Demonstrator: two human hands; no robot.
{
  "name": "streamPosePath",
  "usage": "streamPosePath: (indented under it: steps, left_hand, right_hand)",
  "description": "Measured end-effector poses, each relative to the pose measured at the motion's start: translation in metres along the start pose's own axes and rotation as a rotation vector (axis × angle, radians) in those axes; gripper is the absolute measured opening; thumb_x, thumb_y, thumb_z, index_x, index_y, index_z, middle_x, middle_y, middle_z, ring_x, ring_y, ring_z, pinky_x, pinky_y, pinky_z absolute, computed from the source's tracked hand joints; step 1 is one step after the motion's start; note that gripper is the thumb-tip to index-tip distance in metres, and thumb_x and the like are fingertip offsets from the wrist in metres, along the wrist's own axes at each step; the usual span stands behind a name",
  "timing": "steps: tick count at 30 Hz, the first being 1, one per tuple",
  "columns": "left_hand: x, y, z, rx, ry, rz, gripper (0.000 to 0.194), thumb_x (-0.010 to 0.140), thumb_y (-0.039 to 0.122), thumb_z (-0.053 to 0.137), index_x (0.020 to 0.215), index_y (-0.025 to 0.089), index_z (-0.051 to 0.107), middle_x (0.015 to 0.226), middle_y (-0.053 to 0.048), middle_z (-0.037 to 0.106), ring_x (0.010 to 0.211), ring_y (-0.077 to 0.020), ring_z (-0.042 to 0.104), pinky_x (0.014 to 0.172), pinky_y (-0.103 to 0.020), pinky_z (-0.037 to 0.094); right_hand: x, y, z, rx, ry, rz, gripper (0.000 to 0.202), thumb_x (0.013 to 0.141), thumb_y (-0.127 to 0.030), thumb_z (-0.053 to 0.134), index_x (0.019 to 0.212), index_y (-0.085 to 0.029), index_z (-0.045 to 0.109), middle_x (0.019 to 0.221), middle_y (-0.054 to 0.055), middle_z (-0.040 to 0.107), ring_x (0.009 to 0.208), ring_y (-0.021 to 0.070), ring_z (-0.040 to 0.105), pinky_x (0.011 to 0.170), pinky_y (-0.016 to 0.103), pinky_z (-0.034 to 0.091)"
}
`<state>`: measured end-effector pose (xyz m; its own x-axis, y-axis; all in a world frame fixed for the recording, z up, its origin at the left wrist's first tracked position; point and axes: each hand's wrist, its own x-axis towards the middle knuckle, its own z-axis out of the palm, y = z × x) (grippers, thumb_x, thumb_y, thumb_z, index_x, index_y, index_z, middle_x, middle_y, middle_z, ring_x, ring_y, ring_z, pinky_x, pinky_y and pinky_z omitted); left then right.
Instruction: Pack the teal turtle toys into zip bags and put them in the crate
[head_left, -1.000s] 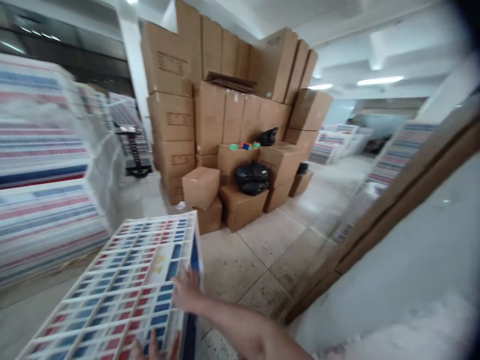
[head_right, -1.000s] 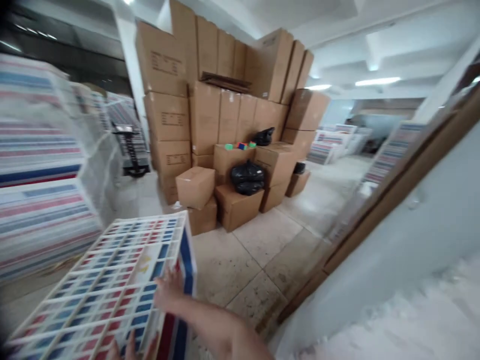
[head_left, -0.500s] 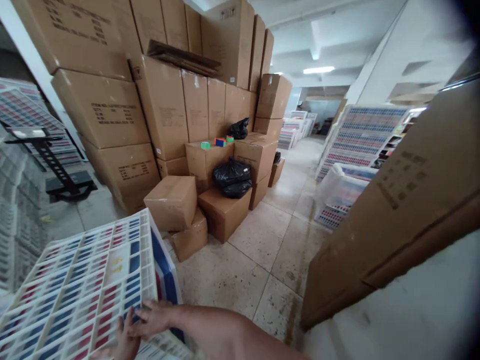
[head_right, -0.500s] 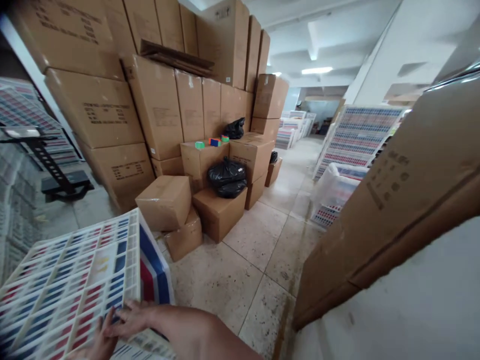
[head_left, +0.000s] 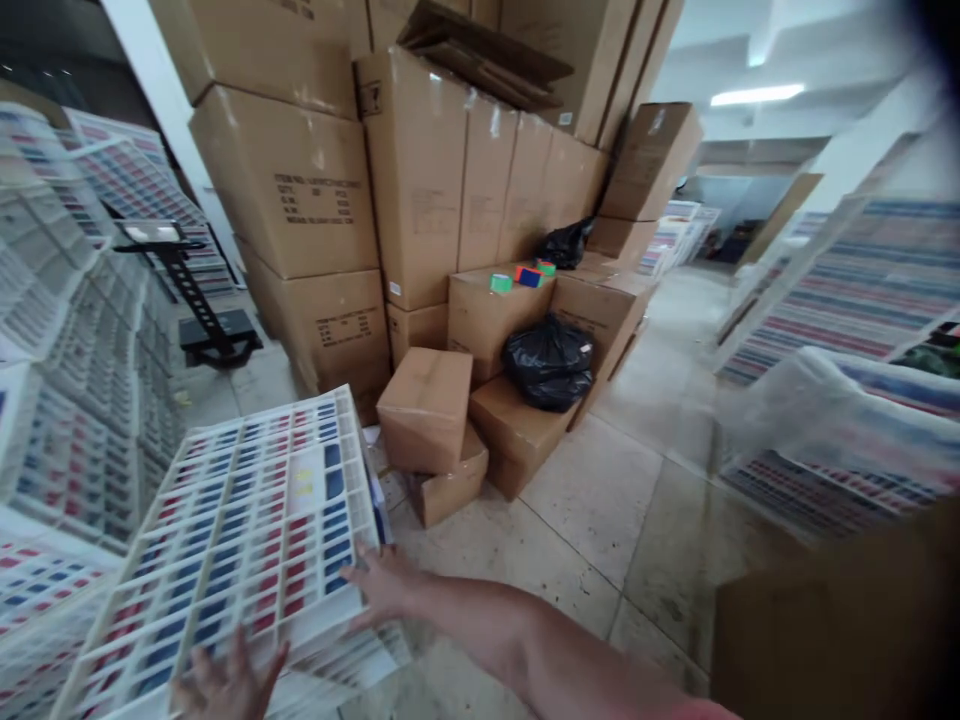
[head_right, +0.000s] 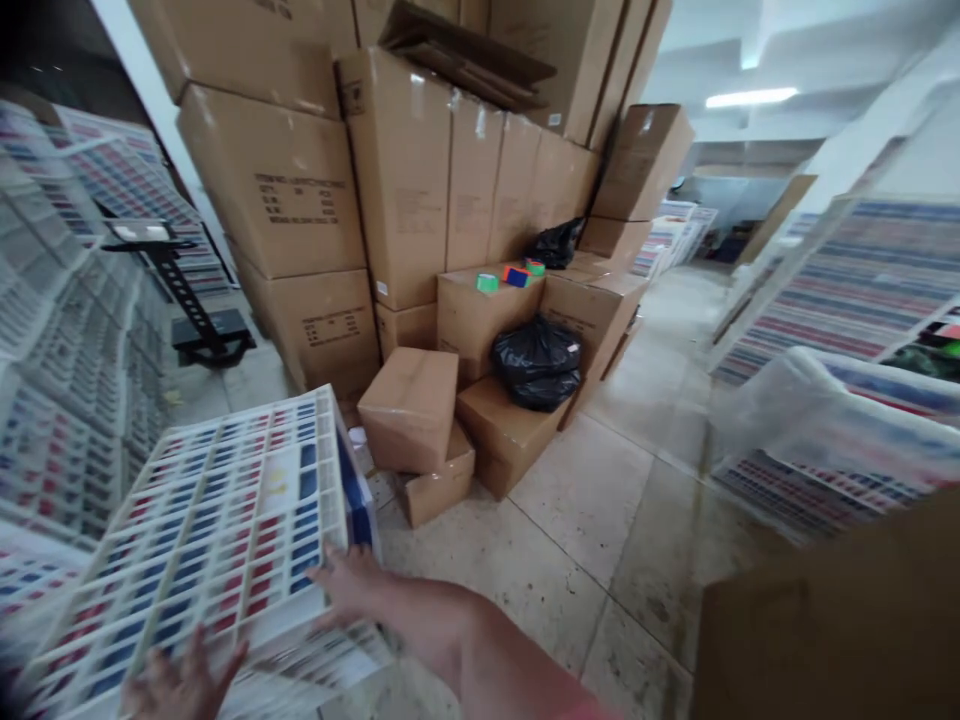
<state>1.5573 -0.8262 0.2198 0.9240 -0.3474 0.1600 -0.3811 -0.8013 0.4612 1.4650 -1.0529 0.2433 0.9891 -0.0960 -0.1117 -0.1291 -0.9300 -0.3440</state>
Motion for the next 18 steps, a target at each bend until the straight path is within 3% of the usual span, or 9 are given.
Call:
streamPosePath:
  steps: [2,4,7,10,13,18]
  left_hand:
    - [0.037,0.005,0.014,0.077,0.023,-0.129,0.086,0.075,0.071,0.044,0.150,0.036,0.021,0.157,-0.018,0.026,0.141,-0.0514,0.017,0.089,-0.077,0.027]
    - [0.071,0.011,0.023,0.192,-0.033,-0.183,0.083,0.079,0.069,0.045,0.149,0.029,0.029,0.158,-0.021,0.019,0.142,-0.0513,0.011,0.094,-0.075,0.025]
    - [0.113,0.017,0.026,0.257,-0.098,-0.212,0.067,0.084,0.059,0.048,0.143,0.029,0.043,0.158,-0.016,0.023,0.145,-0.0446,0.007,0.102,-0.068,0.024]
    - [0.152,0.017,0.028,0.284,-0.234,-0.234,0.063,0.089,0.049,0.047,0.146,0.025,0.039,0.161,-0.017,0.012,0.147,-0.0411,0.004,0.107,-0.065,0.022]
    - [0.191,0.013,0.036,0.183,-0.286,-0.286,0.072,0.085,0.055,0.050,0.149,0.028,0.031,0.162,-0.014,0.004,0.147,-0.0421,-0.005,0.108,-0.069,0.014]
    - [0.244,0.010,0.044,0.075,-0.323,-0.326,0.083,0.080,0.068,0.044,0.151,0.028,0.026,0.162,-0.013,-0.007,0.145,-0.0410,-0.016,0.107,-0.072,0.002]
  right_hand:
    - [0.033,0.007,-0.019,0.001,-0.011,0.068,0.093,0.058,-0.057,0.078,0.141,-0.032,0.044,0.158,0.011,0.021,0.118,0.0407,0.052,0.095,0.054,0.044]
    - [0.063,0.010,-0.035,-0.013,-0.005,0.108,0.095,0.057,-0.049,0.080,0.143,-0.031,0.042,0.159,0.010,0.021,0.120,0.0397,0.051,0.098,0.051,0.043]
    - [0.102,0.011,-0.048,-0.053,0.001,0.104,0.093,0.062,-0.041,0.078,0.146,-0.028,0.040,0.159,0.012,0.020,0.128,0.0377,0.045,0.104,0.045,0.040]
    - [0.141,0.024,-0.050,-0.103,-0.002,0.066,0.081,0.068,-0.028,0.069,0.144,-0.017,0.044,0.158,0.017,0.020,0.131,0.0372,0.043,0.107,0.045,0.037]
    - [0.188,0.048,-0.047,-0.154,-0.005,0.067,0.080,0.068,-0.025,0.063,0.146,-0.023,0.042,0.160,0.008,0.017,0.132,0.0305,0.044,0.108,0.036,0.037]
    - [0.251,0.076,-0.037,-0.234,0.019,-0.023,0.075,0.072,-0.030,0.059,0.145,-0.021,0.044,0.159,0.010,0.021,0.135,0.0310,0.042,0.110,0.039,0.035]
